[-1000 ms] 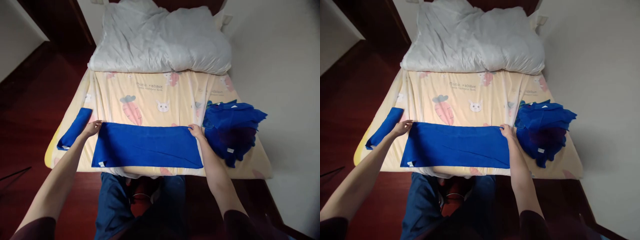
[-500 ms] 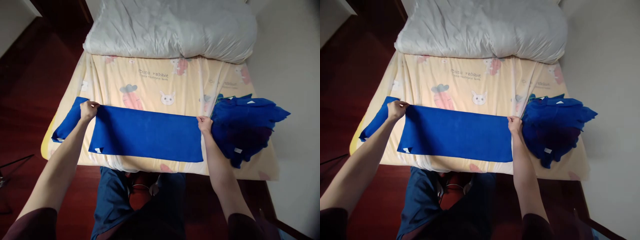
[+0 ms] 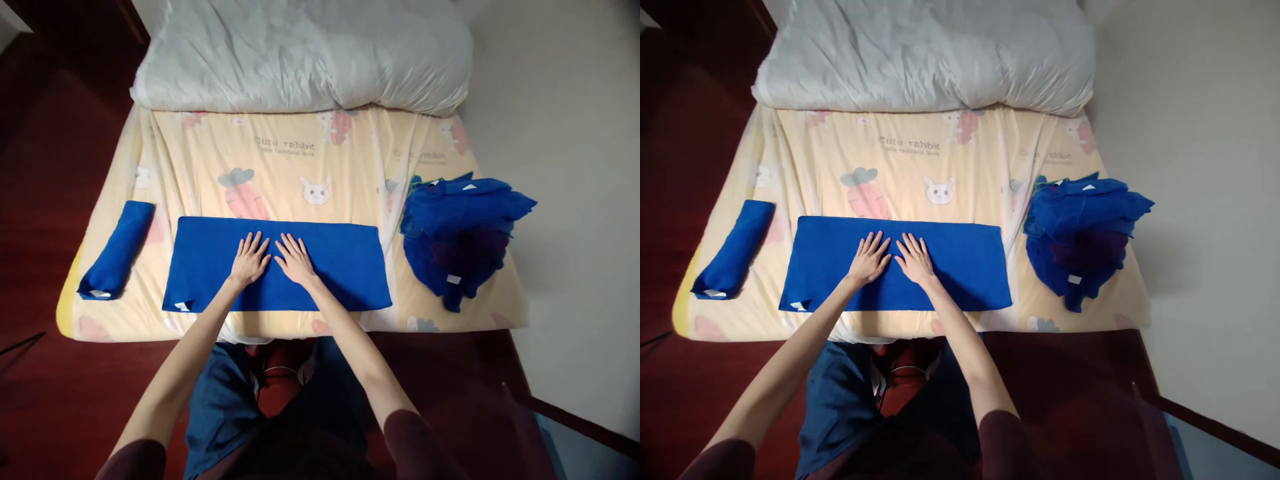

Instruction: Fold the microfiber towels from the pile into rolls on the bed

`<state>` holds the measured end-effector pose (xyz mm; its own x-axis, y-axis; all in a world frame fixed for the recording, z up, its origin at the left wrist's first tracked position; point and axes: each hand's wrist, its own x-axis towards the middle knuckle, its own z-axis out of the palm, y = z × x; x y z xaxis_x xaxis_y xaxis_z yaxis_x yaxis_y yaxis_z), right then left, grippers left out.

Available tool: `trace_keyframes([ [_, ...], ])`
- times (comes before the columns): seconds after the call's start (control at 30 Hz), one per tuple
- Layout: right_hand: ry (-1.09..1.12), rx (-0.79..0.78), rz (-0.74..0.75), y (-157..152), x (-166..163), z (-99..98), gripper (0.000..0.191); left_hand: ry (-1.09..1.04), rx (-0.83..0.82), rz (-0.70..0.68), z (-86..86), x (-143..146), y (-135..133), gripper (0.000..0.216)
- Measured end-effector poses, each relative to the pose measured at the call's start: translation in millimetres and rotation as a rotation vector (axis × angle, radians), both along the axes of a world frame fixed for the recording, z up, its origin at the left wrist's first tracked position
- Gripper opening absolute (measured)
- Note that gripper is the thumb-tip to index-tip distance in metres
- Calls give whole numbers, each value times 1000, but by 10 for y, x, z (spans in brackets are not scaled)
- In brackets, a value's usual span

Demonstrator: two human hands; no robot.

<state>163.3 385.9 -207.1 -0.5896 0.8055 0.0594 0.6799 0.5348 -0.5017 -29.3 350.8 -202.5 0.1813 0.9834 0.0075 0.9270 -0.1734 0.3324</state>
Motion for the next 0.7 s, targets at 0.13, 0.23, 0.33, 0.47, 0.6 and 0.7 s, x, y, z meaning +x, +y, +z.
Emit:
trace_keyframes([
  [0.13,10,26,-54,137,412,-101,52,9,-50,142,-46,-407,28,62],
  [0.23,-37,38,-307,337,1221,-178,55,20,-79,312,-11,-957,63,68],
  [0.33,-132,79,-592,493,1948,-273,59,15,-49,446,-8,-1344,108,76],
  [0.47,-266,133,-650,554,2264,-384,62,27,23,573,-83,-1422,178,79],
  [0.6,-365,154,-639,523,2214,-426,64,48,51,587,-167,-1380,209,76],
  [0.7,-420,129,-629,545,2230,-409,64,62,40,579,-177,-1393,178,75],
])
